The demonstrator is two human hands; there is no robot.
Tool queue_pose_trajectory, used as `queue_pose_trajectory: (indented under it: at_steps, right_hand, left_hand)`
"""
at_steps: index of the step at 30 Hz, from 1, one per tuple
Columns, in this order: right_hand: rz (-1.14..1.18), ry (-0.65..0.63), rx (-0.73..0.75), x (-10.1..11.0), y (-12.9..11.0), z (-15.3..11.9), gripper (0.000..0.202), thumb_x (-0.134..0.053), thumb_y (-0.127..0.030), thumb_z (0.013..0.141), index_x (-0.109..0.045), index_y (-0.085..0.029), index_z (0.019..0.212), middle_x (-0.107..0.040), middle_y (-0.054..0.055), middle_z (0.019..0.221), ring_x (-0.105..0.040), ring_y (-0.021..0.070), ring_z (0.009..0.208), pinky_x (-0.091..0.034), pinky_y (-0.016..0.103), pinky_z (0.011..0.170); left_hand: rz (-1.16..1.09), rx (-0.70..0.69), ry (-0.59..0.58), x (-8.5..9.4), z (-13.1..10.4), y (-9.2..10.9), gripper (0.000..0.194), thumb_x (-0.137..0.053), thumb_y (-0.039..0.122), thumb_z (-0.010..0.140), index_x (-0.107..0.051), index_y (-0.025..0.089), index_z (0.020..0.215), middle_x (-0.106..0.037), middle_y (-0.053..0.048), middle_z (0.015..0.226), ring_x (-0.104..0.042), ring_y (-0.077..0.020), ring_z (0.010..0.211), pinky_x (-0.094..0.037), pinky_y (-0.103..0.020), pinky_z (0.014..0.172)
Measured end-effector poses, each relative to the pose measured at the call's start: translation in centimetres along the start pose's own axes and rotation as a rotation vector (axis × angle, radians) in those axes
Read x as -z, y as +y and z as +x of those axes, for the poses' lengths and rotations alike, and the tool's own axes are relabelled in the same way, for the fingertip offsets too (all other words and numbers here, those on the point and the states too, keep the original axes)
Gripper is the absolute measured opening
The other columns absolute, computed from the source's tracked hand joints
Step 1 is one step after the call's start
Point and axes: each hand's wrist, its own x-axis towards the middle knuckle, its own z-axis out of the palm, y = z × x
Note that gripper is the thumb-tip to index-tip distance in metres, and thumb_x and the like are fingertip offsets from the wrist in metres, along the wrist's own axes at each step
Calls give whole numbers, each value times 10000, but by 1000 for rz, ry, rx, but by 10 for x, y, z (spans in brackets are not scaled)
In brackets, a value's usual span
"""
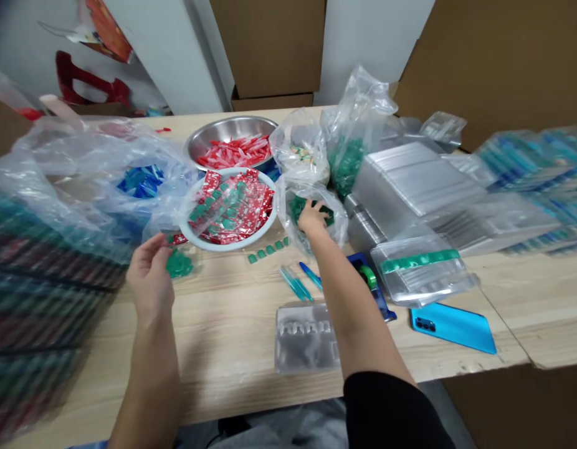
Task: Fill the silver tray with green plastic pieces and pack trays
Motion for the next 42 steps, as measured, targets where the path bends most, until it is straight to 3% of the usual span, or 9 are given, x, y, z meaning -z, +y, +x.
queue_pose_trajectory:
  at_steps: [6, 11, 15, 18, 21, 28, 34, 39, 42]
  right_hand:
    - [318, 73, 35, -1, 18, -13, 351, -582, -329, 914, -551, -175, 1227, -580, 93, 1245, -609, 227, 1054, -529, 441, 873]
    - [714, -9, 62, 20, 25, -18, 332, -578, -329, 916, -561, -178, 1212, -589, 87, 1231, -615, 221, 1040, -533, 430, 863]
    - [1088, -115, 45, 26, 21, -34, 345, -581, -337, 915, -555, -162, 1212, -601, 86, 1196, -630, 209, 988, -550, 415, 821]
    - [1333, -203, 26, 31, 25, -58, 189, -538, -247, 935, -582, -149, 1091, -635, 44, 994, -633, 133, 806, -547, 280, 666]
    - [1521, -300, 23, 33, 39, -92, 142, -456, -85, 896, -566, -175, 900, -570, -21, 716, -557, 68, 624, -426, 148, 496]
    - [1835, -673, 11, 5, 84, -170, 187, -613, -113, 670, -615, -192, 839, -619, -22, 635, -561, 90, 565, -407, 155, 435]
    - [1977, -655, 5, -23, 102, -197, 225, -703, -164, 648, -642, -236, 852, -658, -46, 712, -580, 80, 564, -464, 172, 465]
    - [1981, -645, 12, -24, 106, -209, 200, -750, -189, 661, -655, -252, 826, -670, -34, 829, -624, 97, 640, -539, 203, 528]
    - [1974, -634, 30, -22, 110, -212, 185, -752, -196, 682, -660, -266, 826, -662, -36, 864, -634, 98, 648, -558, 221, 546]
  left_hand:
    - [-58, 68, -54, 11, -19, 0, 219, -622, 285, 756, -673, 187, 945, -689, -37, 1002, -656, -164, 924, -517, -312, 905]
    - [-46, 140, -233, 16, -38, 6, 255, -631, 349, 764, -676, 177, 946, -683, -43, 985, -652, -149, 846, -529, -302, 851]
    - [-15, 156, -368, 7, -56, 9, 265, -631, 371, 775, -674, 183, 957, -683, -42, 968, -652, -167, 881, -523, -311, 857]
    - [-20, 187, -463, -9, -74, 14, 270, -647, 379, 767, -679, 183, 951, -694, -46, 941, -660, -176, 871, -524, -322, 852]
    - [-38, 187, -578, -25, -95, 23, 260, -642, 394, 794, -683, 184, 942, -705, -54, 933, -670, -181, 846, -533, -338, 842]
    - [-365, 259, -908, -44, -136, 52, 329, -649, 390, 845, -612, 249, 1140, -691, -56, 1077, -681, -162, 859, -587, -298, 728]
    - [-217, 190, -862, -32, -156, 67, 177, -706, 241, 808, -661, 223, 978, -689, -26, 947, -675, -142, 835, -579, -252, 748]
    - [-219, 125, -839, -25, -161, 69, 179, -716, 221, 801, -668, 247, 972, -673, -26, 968, -662, -157, 958, -574, -264, 832]
    - [-230, 176, -829, -23, -161, 69, 132, -714, 252, 810, -671, 243, 934, -684, -25, 941, -672, -163, 941, -576, -287, 849]
